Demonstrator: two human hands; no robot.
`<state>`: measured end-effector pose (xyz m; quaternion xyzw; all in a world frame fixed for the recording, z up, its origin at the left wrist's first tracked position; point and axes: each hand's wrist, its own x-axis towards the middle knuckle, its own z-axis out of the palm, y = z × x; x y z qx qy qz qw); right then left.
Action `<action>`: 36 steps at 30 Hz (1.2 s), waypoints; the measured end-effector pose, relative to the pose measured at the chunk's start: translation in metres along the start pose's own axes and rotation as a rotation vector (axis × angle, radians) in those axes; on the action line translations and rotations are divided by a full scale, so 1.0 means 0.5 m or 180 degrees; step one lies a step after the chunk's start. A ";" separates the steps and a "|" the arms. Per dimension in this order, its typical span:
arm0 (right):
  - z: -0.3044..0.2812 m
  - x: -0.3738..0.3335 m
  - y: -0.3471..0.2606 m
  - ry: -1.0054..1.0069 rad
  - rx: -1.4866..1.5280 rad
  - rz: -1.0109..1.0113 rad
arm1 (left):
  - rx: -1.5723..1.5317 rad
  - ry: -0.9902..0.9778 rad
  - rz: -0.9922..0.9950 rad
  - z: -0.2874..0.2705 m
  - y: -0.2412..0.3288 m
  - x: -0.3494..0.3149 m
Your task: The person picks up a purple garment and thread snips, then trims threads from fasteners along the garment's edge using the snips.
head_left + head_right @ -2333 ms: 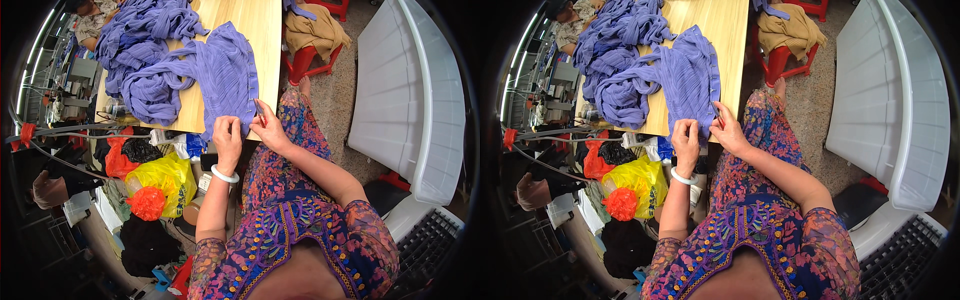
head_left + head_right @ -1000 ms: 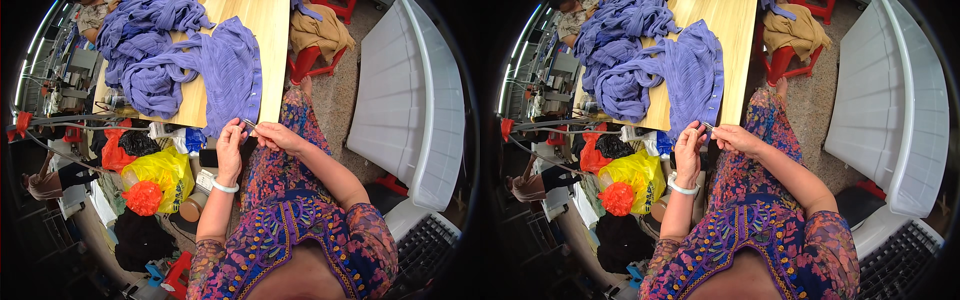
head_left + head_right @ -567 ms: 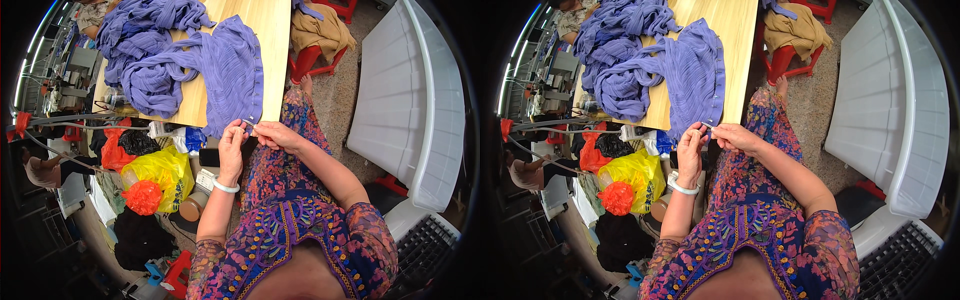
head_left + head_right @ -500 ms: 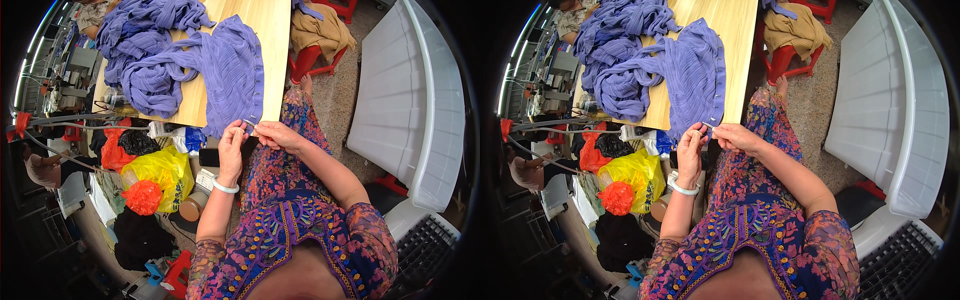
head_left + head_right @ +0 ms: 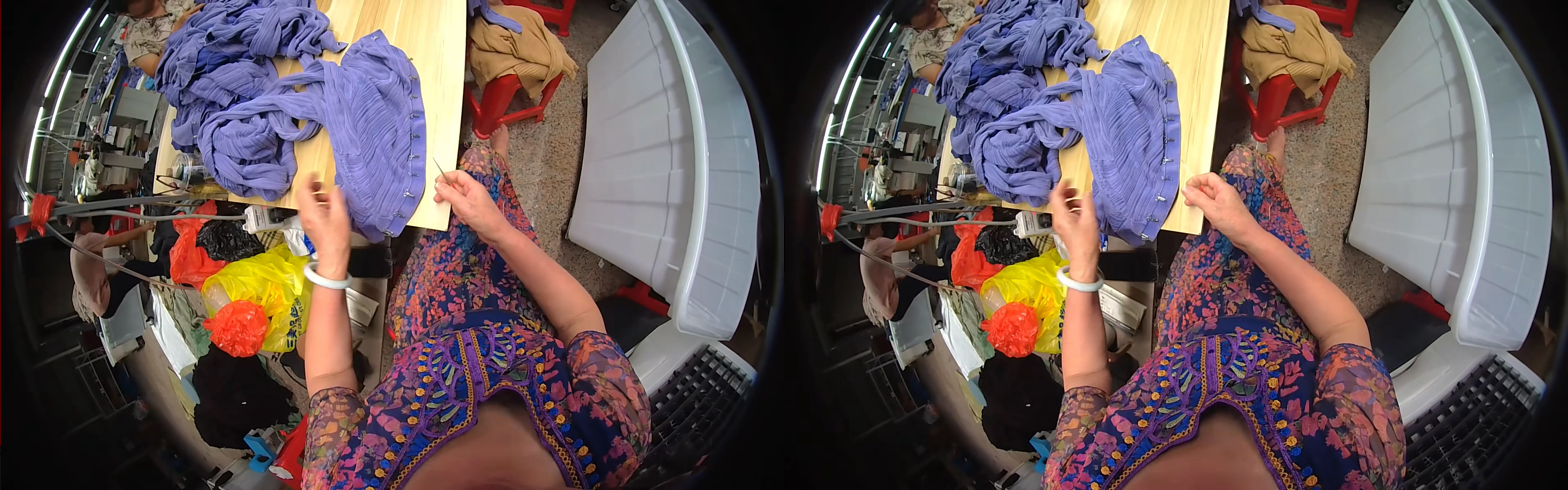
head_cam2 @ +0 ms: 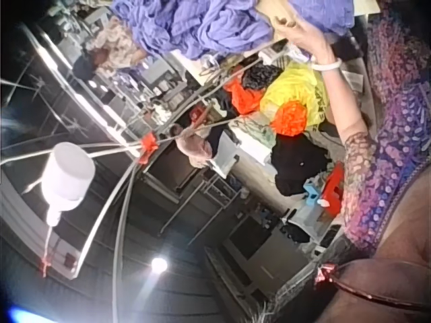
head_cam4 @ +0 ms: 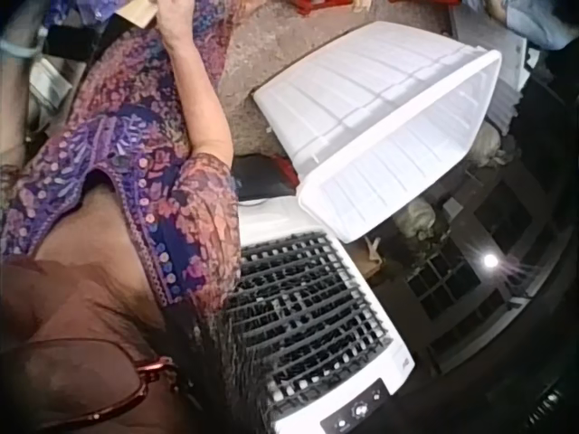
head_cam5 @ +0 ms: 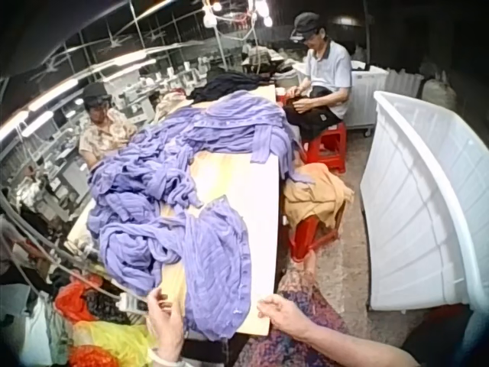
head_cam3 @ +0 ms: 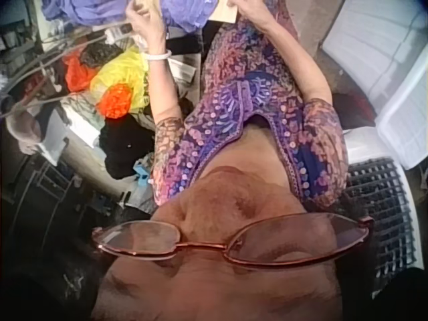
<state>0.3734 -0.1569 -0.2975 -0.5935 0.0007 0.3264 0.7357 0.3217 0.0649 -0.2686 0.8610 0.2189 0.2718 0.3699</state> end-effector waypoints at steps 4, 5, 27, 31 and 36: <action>0.004 0.015 0.034 0.0222 -0.0385 -0.0230 | 0.0218 -0.1023 0.0471 0.064 0.076 -0.050; 0.002 0.021 0.044 0.0201 -0.0452 -0.0359 | 0.0366 -0.0982 0.0633 0.083 0.080 -0.059; 0.001 0.023 0.063 0.0201 -0.0373 -0.0643 | 0.0776 -0.1114 0.0969 0.119 0.045 -0.066; -0.001 0.027 0.068 0.0180 -0.0405 -0.0613 | 0.0598 -0.1115 0.0722 0.122 0.035 -0.067; -0.009 0.030 0.069 0.0142 -0.0571 -0.0600 | -0.0055 -0.1298 -0.0014 0.112 0.035 -0.066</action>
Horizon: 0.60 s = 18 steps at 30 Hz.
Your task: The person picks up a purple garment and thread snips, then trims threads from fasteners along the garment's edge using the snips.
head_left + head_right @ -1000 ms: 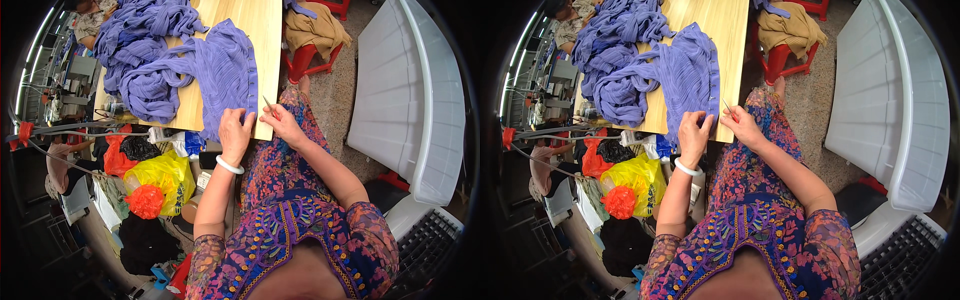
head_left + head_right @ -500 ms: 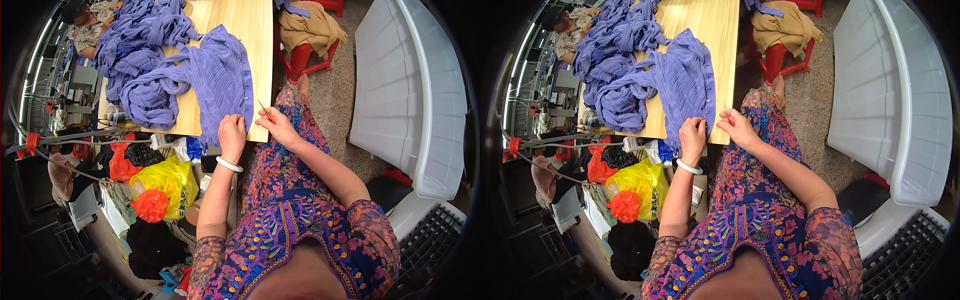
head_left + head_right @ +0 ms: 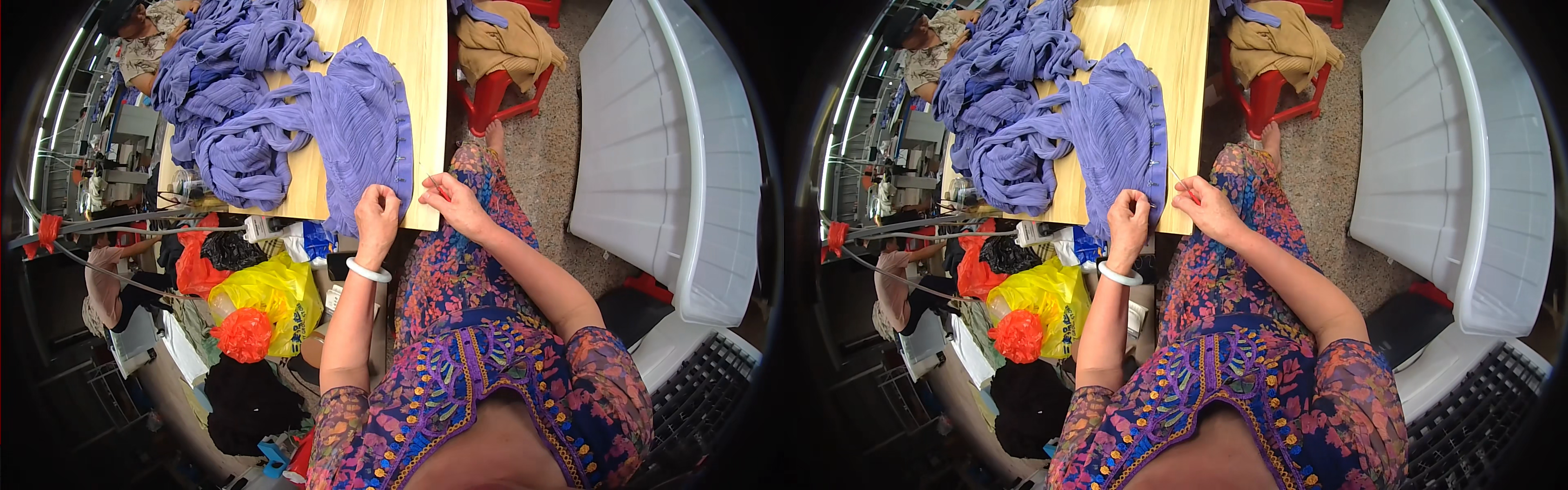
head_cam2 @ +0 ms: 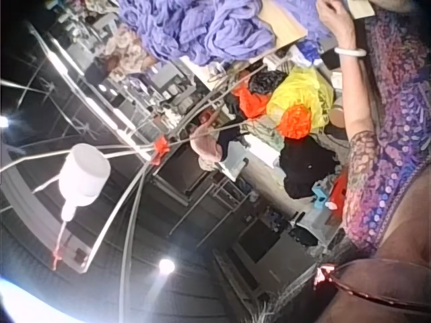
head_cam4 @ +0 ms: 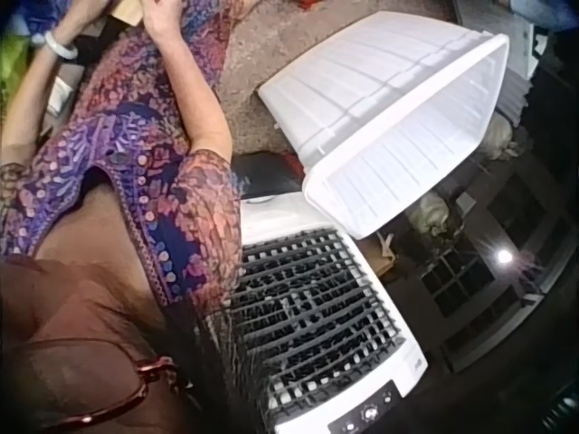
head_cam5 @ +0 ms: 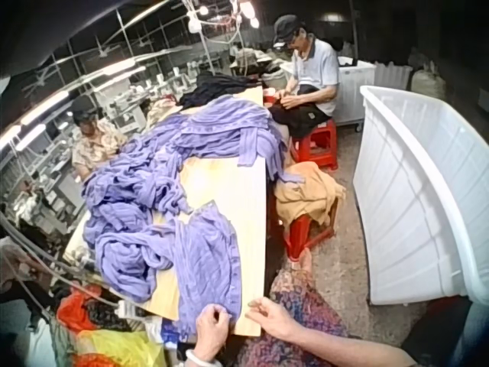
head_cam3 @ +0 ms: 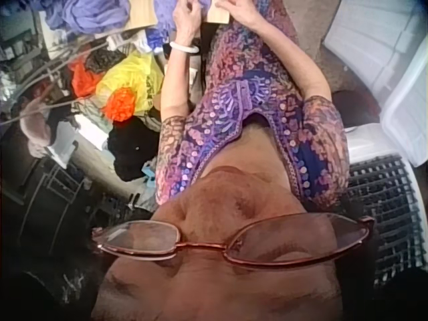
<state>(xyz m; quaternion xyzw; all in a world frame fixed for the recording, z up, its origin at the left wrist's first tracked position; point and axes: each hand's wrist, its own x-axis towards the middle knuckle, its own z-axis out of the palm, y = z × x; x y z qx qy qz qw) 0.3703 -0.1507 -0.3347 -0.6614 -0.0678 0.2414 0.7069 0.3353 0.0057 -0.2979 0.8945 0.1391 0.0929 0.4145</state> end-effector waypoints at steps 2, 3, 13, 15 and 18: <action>0.006 -0.004 -0.012 0.0097 -0.0113 -0.0092 | -0.0791 -0.0154 -0.0459 -0.005 -0.008 -0.003; 0.010 -0.006 -0.023 0.0193 -0.0223 -0.0186 | -0.0793 -0.0146 -0.0464 -0.007 -0.016 -0.004; 0.010 -0.027 -0.099 -0.0064 -0.2001 -0.0962 | -0.1904 -0.0303 -0.0748 -0.044 0.007 -0.006; 0.018 -0.013 -0.080 -0.0583 -0.0503 -0.0276 | -0.2070 -0.0400 -0.0711 -0.048 0.018 -0.004; 0.012 0.005 -0.098 -0.1106 -0.0004 0.0497 | -0.2171 -0.0407 -0.0711 -0.046 0.013 -0.007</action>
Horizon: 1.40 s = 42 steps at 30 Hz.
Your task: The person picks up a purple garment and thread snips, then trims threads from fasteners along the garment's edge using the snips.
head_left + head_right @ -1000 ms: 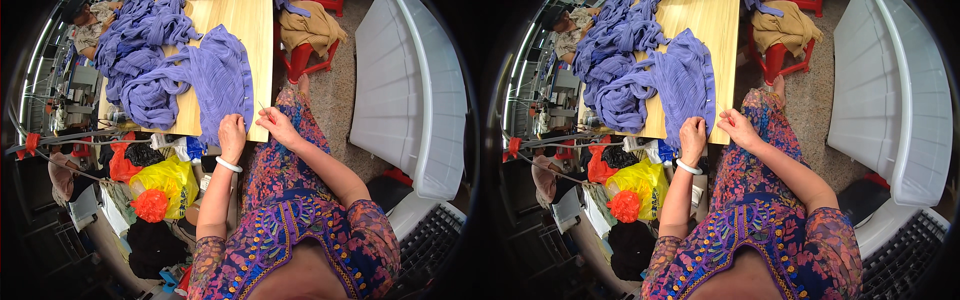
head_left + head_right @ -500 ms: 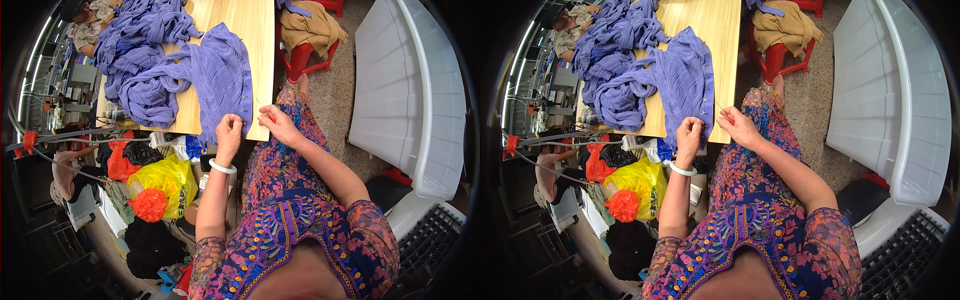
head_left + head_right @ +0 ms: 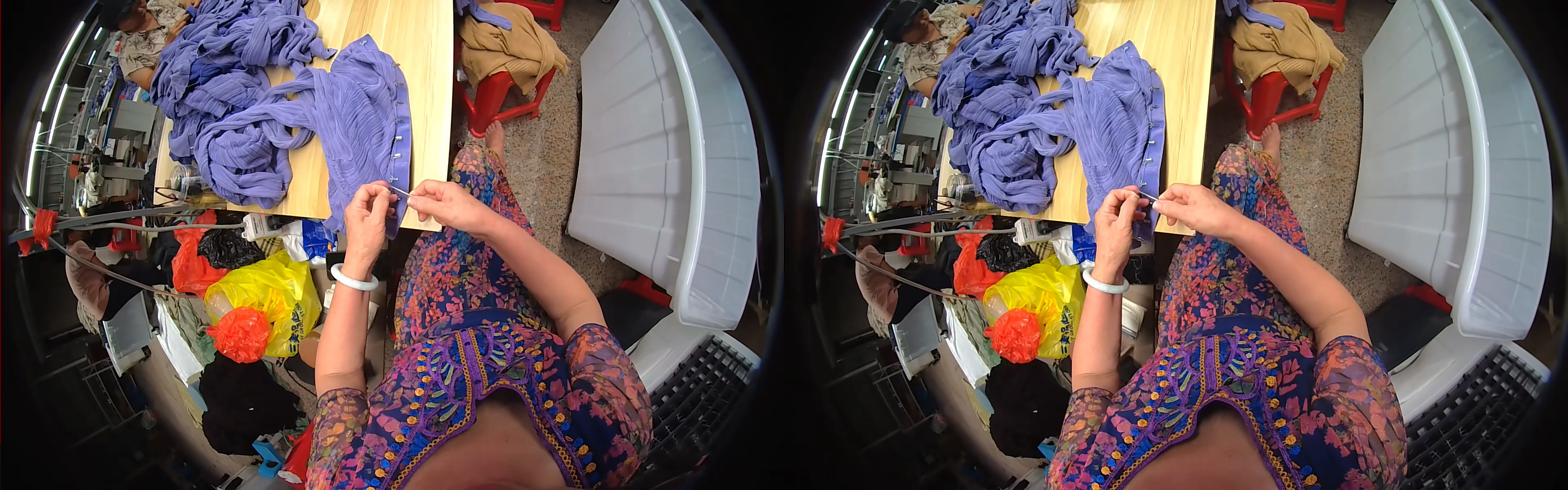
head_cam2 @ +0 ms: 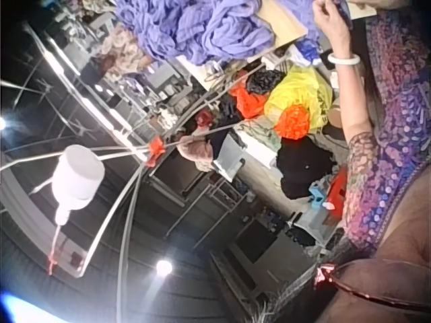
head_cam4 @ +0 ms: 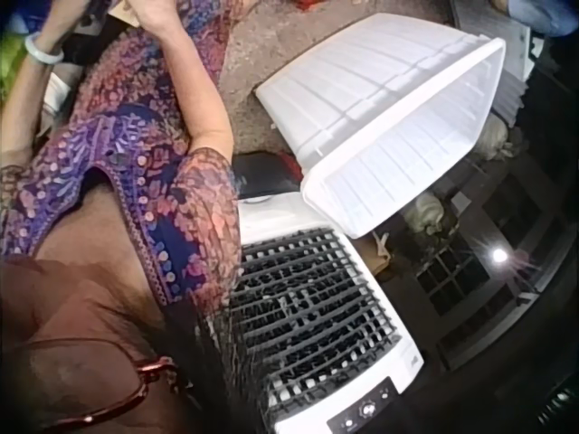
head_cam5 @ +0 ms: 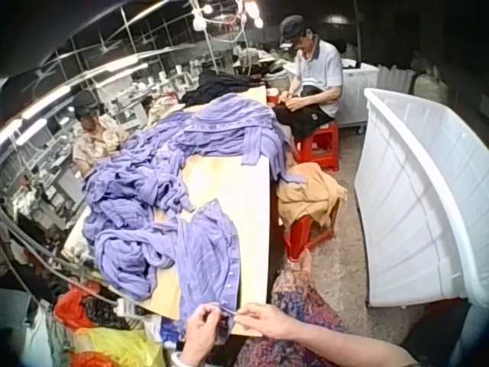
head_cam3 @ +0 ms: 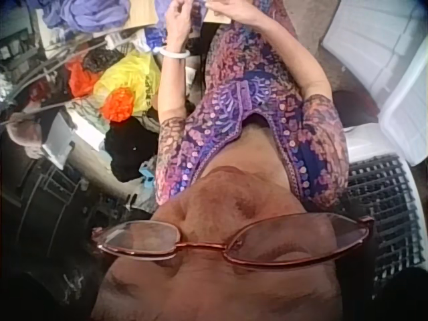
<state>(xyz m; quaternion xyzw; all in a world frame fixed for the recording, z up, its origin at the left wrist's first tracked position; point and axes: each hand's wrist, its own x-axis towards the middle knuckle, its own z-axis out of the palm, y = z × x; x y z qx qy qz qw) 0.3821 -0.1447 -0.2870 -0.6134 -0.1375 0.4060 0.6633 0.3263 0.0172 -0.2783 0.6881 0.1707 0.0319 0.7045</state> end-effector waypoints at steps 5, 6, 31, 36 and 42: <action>-0.016 0.014 -0.004 -0.0258 0.0583 0.0461 | -0.0041 -0.0012 0.0003 -0.002 -0.013 0.000; -0.019 0.015 -0.002 -0.0244 0.0618 0.0515 | -0.0067 -0.0008 0.0002 -0.001 -0.013 0.001; -0.072 0.024 -0.029 0.0353 0.0452 0.0285 | 0.0335 0.1258 0.0465 -0.093 -0.033 -0.014; -0.117 0.106 -0.012 0.1576 -0.1243 -0.0949 | 0.1409 0.1810 0.1082 -0.062 -0.034 -0.031; -0.142 0.215 -0.059 0.2464 -0.2540 -0.1037 | 0.3082 0.1189 0.1303 0.013 -0.029 -0.041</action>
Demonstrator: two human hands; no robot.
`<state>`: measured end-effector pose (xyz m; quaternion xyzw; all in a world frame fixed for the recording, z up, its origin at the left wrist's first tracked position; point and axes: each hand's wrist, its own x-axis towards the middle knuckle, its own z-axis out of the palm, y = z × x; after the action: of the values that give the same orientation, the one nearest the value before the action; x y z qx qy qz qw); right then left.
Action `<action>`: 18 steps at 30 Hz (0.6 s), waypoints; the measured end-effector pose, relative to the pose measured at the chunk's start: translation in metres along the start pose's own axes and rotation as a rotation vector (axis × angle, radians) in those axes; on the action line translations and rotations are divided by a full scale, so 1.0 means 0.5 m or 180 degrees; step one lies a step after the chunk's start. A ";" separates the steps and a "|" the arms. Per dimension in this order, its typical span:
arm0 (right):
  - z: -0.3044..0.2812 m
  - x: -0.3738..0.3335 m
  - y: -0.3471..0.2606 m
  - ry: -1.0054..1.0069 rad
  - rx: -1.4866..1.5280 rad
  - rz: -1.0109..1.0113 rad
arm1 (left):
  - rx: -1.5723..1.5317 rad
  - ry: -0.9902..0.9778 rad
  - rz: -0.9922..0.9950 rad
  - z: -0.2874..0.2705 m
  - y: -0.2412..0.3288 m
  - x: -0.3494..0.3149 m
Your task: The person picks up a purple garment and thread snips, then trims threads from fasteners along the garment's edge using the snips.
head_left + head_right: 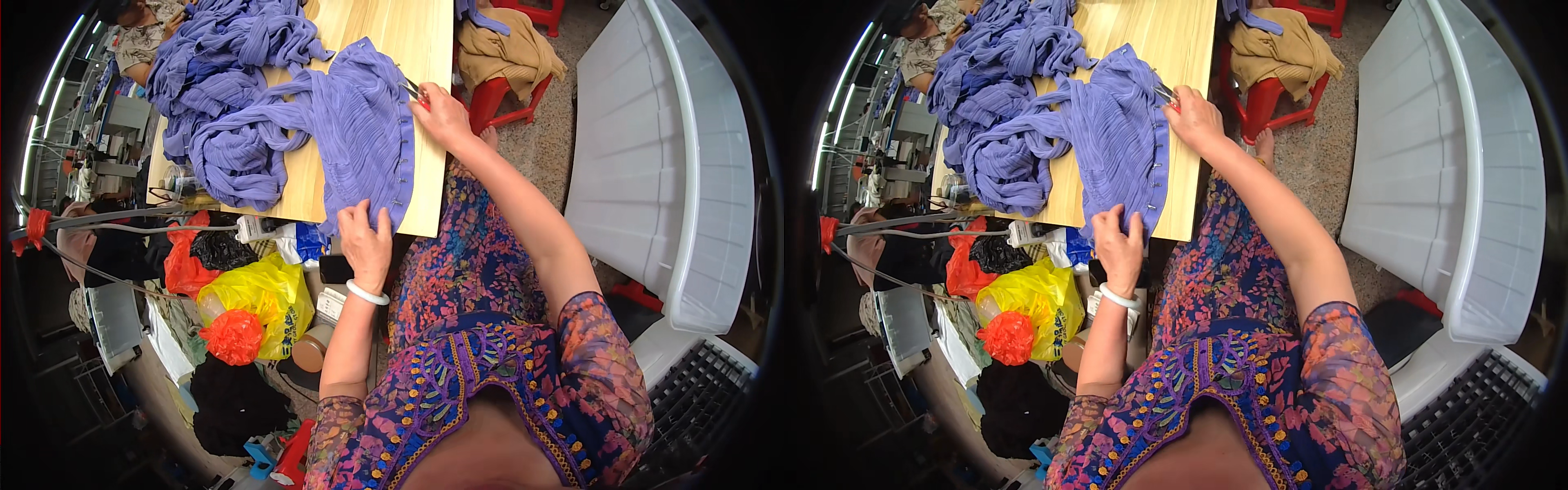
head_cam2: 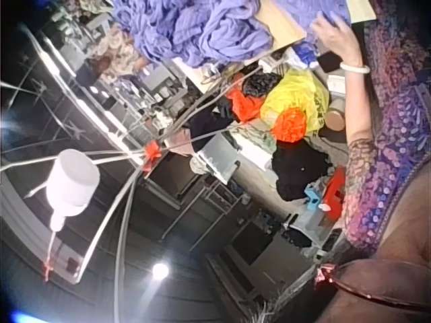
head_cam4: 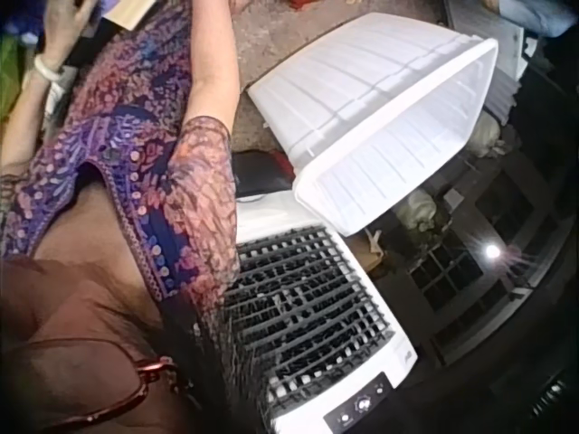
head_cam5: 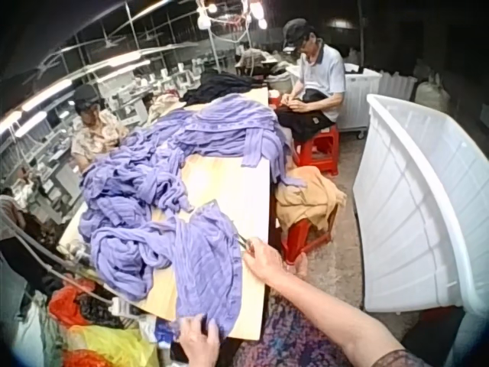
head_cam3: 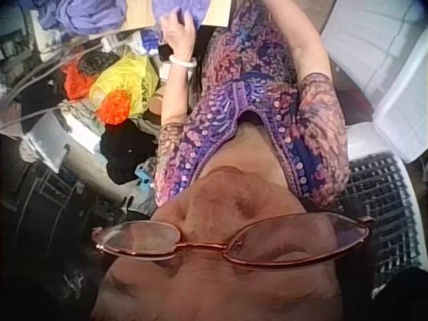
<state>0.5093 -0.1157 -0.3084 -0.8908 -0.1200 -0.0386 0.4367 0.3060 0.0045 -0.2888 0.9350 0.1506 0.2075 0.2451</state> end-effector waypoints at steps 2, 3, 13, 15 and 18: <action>0.009 0.024 -0.022 0.0054 -0.0398 -0.0033 | 0.0310 -0.0017 0.0068 0.016 -0.002 -0.006; 0.016 0.033 -0.031 -0.0012 -0.0497 -0.0064 | 0.0282 -0.0019 0.0034 0.019 -0.001 -0.009; 0.033 0.030 -0.006 -0.0315 -0.0075 0.0103 | -0.1179 -0.0028 -0.0378 -0.018 -0.041 -0.003; -0.001 0.007 0.011 -0.0263 0.0281 0.0111 | -0.1705 -0.0144 -0.1068 -0.059 -0.067 -0.002; -0.050 -0.051 0.050 -0.0543 0.0943 0.0395 | -0.2719 -0.0393 -0.1093 -0.122 -0.098 0.016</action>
<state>0.4919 -0.1547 -0.3167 -0.8224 -0.1057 0.0822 0.5529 0.2757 0.0727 -0.2633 0.7225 0.1894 0.1513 0.6475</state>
